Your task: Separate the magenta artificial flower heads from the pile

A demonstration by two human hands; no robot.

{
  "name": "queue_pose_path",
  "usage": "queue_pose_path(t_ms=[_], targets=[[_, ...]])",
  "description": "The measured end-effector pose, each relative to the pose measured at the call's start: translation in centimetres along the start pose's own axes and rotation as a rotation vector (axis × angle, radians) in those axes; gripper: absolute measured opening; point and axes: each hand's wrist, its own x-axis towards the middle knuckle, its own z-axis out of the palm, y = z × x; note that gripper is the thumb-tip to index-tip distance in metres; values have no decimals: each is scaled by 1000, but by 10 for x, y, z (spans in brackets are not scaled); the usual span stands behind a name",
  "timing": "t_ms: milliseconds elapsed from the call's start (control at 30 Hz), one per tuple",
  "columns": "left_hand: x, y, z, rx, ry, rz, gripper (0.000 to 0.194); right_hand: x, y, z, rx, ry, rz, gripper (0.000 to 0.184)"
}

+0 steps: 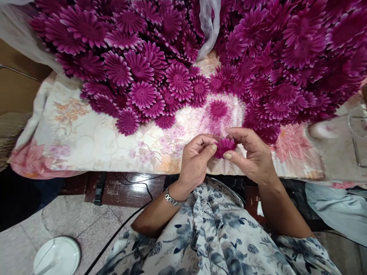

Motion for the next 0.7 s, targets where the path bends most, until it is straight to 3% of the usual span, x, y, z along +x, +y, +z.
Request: queue_pose_path(t_ms=[100, 300, 400, 533, 700], targets=[[-1, 2, -1, 111, -12, 137, 3, 0, 2, -2, 159, -78, 134, 53], [-5, 1, 1, 220, -16, 264, 2, 2, -3, 1, 424, -86, 213, 16], [-7, 0, 1, 207, -39, 232, 2, 1, -4, 2, 438, -56, 210, 12], [-8, 1, 0, 90, -121, 86, 7, -2, -5, 3, 369, -49, 171, 11], [-8, 2, 2, 18, -202, -16, 11, -2, -9, 5, 25, 49, -6, 10]])
